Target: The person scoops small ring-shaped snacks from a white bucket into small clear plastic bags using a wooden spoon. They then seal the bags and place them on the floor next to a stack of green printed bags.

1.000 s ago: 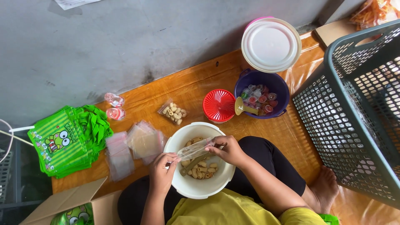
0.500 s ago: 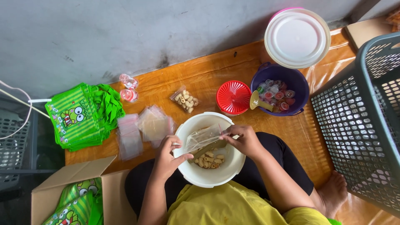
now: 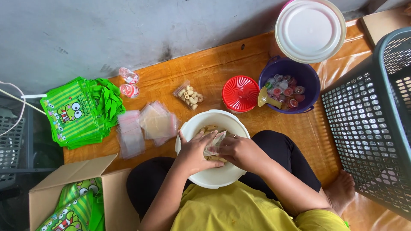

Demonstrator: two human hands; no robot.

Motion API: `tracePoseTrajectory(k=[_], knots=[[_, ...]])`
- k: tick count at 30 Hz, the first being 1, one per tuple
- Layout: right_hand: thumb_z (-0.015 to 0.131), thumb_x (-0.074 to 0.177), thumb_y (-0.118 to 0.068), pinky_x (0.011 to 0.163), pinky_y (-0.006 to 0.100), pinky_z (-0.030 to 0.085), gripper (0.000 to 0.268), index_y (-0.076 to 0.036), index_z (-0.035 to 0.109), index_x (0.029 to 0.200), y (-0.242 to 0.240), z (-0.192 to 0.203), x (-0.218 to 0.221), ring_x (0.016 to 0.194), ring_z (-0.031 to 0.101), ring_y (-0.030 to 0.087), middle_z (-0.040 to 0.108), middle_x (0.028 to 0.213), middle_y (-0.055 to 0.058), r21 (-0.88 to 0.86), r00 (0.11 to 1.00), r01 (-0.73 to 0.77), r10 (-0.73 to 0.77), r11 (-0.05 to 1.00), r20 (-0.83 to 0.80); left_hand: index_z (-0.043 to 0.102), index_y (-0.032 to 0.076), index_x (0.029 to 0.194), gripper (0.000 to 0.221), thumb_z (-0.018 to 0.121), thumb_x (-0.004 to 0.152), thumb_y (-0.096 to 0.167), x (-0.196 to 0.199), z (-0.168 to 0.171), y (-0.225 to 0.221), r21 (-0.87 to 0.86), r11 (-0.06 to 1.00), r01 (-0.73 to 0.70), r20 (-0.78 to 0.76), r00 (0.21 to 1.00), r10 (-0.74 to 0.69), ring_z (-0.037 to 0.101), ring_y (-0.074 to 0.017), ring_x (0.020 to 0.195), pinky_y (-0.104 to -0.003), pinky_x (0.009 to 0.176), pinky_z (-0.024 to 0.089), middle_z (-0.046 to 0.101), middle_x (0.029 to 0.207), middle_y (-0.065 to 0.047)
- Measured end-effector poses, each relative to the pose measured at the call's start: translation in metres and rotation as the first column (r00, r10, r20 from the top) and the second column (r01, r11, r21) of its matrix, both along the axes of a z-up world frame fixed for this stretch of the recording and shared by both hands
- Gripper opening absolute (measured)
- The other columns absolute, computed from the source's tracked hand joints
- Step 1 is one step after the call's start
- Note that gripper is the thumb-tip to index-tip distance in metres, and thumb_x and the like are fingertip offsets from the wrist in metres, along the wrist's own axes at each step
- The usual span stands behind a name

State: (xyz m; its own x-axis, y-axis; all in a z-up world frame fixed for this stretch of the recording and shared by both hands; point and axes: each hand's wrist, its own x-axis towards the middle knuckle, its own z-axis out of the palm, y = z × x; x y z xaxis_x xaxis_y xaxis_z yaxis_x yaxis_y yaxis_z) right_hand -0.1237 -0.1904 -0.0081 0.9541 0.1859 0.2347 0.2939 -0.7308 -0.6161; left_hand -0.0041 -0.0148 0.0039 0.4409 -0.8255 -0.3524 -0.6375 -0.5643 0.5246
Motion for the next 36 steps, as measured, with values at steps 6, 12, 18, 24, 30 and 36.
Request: tracePoseTrajectory(k=[6, 12, 18, 24, 30, 36], knots=[[0.071, 0.089, -0.007, 0.064, 0.042, 0.062, 0.024, -0.013, 0.077, 0.111, -0.005, 0.011, 0.002, 0.084, 0.075, 0.034, 0.075, 0.088, 0.013, -0.161, 0.992, 0.062, -0.078, 0.985, -0.095, 0.058, 0.015, 0.143, 0.081, 0.055, 0.089, 0.076, 0.015, -0.03, 0.011, 0.029, 1.0, -0.003, 0.007, 1.0, 0.003, 0.067, -0.027, 0.122, -0.069, 0.12, -0.003, 0.073, 0.125, -0.011], [0.071, 0.084, -0.001, 0.059, 0.047, 0.06, 0.018, -0.012, 0.081, 0.095, 0.004, 0.054, 0.022, 0.074, 0.075, 0.039, 0.078, 0.097, 0.016, 0.109, 0.983, -0.094, 0.11, 0.99, -0.15, 0.041, 0.021, 0.156, 0.126, 0.099, 0.047, 0.045, 0.038, -0.015, 0.021, -0.223, 0.972, -0.072, -0.504, 0.862, -0.052, 0.051, -0.0329, 0.139, -0.051, 0.125, 0.029, 0.058, 0.149, -0.01], [0.072, 0.086, -0.006, 0.075, 0.052, 0.061, 0.028, -0.006, 0.075, 0.113, 0.022, 0.06, 0.044, 0.093, 0.073, 0.047, 0.073, 0.117, 0.023, 0.055, 0.915, -0.243, 0.247, 0.969, -0.319, 0.05, 0.006, 0.149, 0.099, 0.098, 0.064, 0.028, 0.03, -0.034, 0.032, -0.415, 0.874, -0.252, -0.709, 0.692, -0.136, 0.057, -0.032, 0.131, -0.053, 0.119, 0.034, 0.066, 0.136, -0.019], [0.073, 0.084, -0.003, 0.085, 0.06, 0.058, 0.05, -0.01, 0.067, 0.132, 0.034, 0.057, 0.053, 0.104, 0.068, 0.053, 0.064, 0.13, 0.025, 0.048, 0.878, -0.274, 0.271, 0.96, -0.396, 0.056, 0.009, 0.145, 0.106, 0.104, 0.053, 0.03, 0.028, -0.022, 0.051, -0.514, 0.821, -0.248, -0.476, 0.879, -0.032, 0.064, -0.0275, 0.114, -0.045, 0.109, 0.045, 0.067, 0.116, -0.013], [0.076, 0.088, -0.01, 0.067, 0.038, 0.061, 0.028, -0.004, 0.071, 0.115, 0.002, 0.039, 0.055, 0.084, 0.072, 0.029, 0.068, 0.095, 0.013, 0.204, 0.963, 0.247, -0.217, 0.947, -0.159, 0.056, -0.003, 0.138, 0.076, 0.089, 0.078, 0.028, 0.052, -0.075, 0.073, -0.67, 0.408, -0.621, -0.648, 0.757, 0.088, 0.064, -0.022, 0.1, -0.04, 0.103, 0.051, 0.066, 0.107, -0.015], [0.081, 0.081, -0.038, 0.073, 0.056, 0.061, 0.08, -0.026, 0.038, 0.147, 0.076, -0.168, 0.077, 0.093, 0.073, 0.033, 0.073, 0.11, 0.006, -0.376, 0.598, -0.471, -0.025, 0.798, -0.801, 0.046, -0.002, 0.148, 0.088, 0.087, 0.081, 0.038, 0.041, -0.109, 0.065, -0.748, 0.338, -0.571, -0.577, 0.811, 0.093, 0.064, -0.0174, 0.105, -0.036, 0.105, 0.049, 0.064, 0.109, -0.011]])
